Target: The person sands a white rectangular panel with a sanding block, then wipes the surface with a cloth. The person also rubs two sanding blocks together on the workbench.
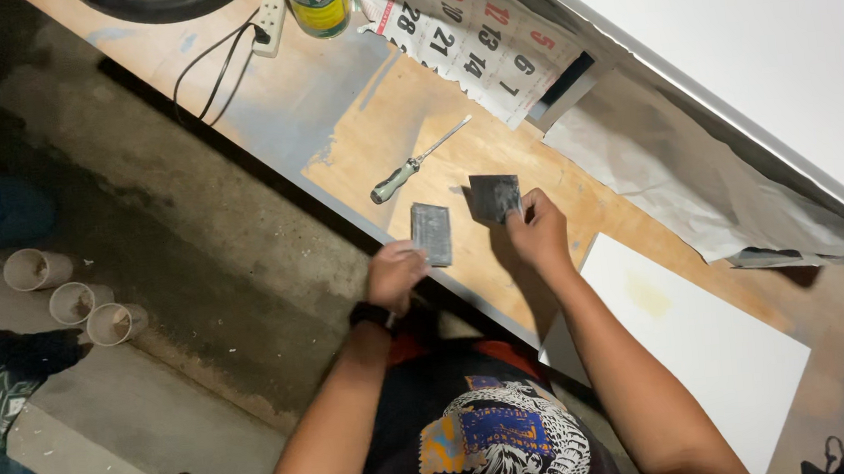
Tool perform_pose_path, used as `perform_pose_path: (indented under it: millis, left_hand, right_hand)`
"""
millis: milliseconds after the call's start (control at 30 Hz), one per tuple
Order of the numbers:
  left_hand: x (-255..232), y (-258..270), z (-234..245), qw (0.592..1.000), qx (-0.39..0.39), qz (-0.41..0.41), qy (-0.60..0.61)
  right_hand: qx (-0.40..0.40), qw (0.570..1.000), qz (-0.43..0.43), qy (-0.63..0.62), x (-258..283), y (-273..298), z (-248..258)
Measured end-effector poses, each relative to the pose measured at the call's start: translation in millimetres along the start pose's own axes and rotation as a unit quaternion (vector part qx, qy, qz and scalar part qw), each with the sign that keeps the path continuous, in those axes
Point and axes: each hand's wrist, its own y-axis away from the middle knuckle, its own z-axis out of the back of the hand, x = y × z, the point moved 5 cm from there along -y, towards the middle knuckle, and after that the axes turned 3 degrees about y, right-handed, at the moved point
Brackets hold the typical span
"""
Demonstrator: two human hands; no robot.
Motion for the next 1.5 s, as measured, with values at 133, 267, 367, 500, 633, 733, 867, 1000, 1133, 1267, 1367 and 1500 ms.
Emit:
perform_pose_path:
  millis: [133,267,367,500,633,733,867,1000,1133,1267,1367,1500]
  left_hand:
    - [50,-23,-15,0.968,0.03,-0.04,-0.247]
    - [106,-42,-25,0.81,0.077,-0.097,-0.573]
    - [157,-64,-22,0.821,0.095,-0.077,-0.557]
    - [116,-15,-22,0.613,-0.198,-0.405,-0.649]
    - [53,60,-37,0.613,-0.105,-0.487,-0.613]
    - [55,61,-35,0.488,0.05,-0.52,-0.699]
    - [44,68,-40,0.525,0.13,-0.221,-0.811]
    - [34,78,-46,0.517,0.132,-0.2,-0.821]
    - [62,51,-35,0.537,0.136,-0.169,-0.815]
    - [65,47,-34,0.521,0.122,-0.199,-0.821]
    - [52,60,-42,0.506,0.115,-0.188,-0.834]
    - [49,64,-43,0.499,0.107,-0.218,-0.832]
  right_hand:
    - [-0.02,0.959,0.241,0.15,57,60,9]
    - [-0.049,0.882,0.425,0.198,80,111,-12]
    - [-0.053,0.859,0.454,0.23,30,116,-48]
    - [-0.081,0.832,0.456,0.306,7,111,-63]
    - [-0.15,0.789,0.497,0.33,11,107,-78]
    - [-0.148,0.798,0.493,0.313,20,115,-85]
    - [-0.132,0.769,0.515,0.356,50,128,-81]
    - [-0.168,0.762,0.513,0.358,55,113,-83]
    - [-0.162,0.742,0.5,0.416,47,121,-91]
    - [-0.148,0.755,0.49,0.41,60,116,-91]
    - [-0.15,0.75,0.491,0.418,67,122,-83]
    - [-0.127,0.777,0.486,0.38,45,98,-103]
